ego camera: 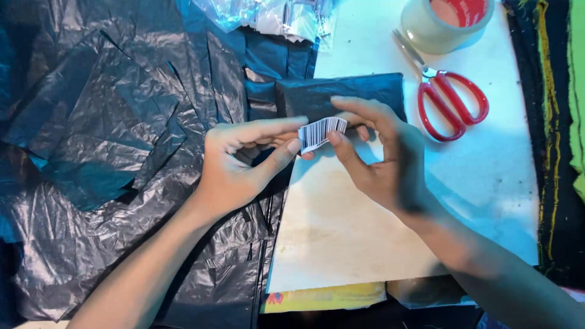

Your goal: Wrapping a small item in black plastic film, securing it with clear tape, and applying a barcode label

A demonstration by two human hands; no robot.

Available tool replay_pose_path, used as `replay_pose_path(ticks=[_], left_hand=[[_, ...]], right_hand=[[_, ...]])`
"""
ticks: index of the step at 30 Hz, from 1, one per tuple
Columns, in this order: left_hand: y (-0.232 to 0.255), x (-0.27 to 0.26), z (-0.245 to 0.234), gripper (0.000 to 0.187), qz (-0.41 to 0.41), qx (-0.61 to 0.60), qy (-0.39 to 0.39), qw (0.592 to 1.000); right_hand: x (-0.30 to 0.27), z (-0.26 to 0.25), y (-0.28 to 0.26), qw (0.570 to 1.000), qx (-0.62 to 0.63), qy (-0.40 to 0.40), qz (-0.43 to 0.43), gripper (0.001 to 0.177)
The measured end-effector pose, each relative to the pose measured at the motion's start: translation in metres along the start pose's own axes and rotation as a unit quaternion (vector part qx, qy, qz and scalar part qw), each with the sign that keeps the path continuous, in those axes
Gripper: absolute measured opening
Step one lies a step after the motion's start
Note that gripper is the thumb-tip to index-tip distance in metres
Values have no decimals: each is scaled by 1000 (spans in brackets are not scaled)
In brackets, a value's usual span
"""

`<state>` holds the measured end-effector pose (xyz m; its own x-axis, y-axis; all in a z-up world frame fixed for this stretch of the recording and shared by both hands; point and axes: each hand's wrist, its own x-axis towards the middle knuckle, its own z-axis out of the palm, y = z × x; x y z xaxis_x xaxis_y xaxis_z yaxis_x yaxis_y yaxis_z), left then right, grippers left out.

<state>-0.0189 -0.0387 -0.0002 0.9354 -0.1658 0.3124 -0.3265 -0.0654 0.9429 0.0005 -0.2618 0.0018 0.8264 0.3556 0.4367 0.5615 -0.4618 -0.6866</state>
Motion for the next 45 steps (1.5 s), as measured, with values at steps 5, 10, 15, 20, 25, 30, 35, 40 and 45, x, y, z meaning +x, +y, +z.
replay_pose_path(ticks=[5,10,15,20,25,30,35,40,45], left_hand=[[4,2,-2,14,3,-14,-32,999],[6,1,-1,12,-46,-76,-45,995],[1,2,-5,10,-91,-118,-76,986],[1,2,-5,10,-89,-113,-78,987],[2,1,-4,11,-99,-116,-77,985],[5,1,0,8,-98,-102,-74,987],[1,0,-2,6,-111,-100,-68,986],[-4,-1,-4,14,-81,-100,-45,991],[1,1,-5,14,-72,-109,-87,988]], right_hand=[[6,-5,-8,996,18,-37,-79,22],[5,-4,-8,993,10,-49,-111,22],[6,-3,-7,985,9,-72,-159,24],[8,-2,-11,983,-6,-68,-170,24],[7,-2,-12,981,0,-58,-185,15],[10,-5,-16,978,-20,-46,-203,5],[8,-7,-21,973,-55,-34,-220,6],[5,-5,-19,977,30,1,-211,7],[8,-5,-20,980,42,-26,-193,12]])
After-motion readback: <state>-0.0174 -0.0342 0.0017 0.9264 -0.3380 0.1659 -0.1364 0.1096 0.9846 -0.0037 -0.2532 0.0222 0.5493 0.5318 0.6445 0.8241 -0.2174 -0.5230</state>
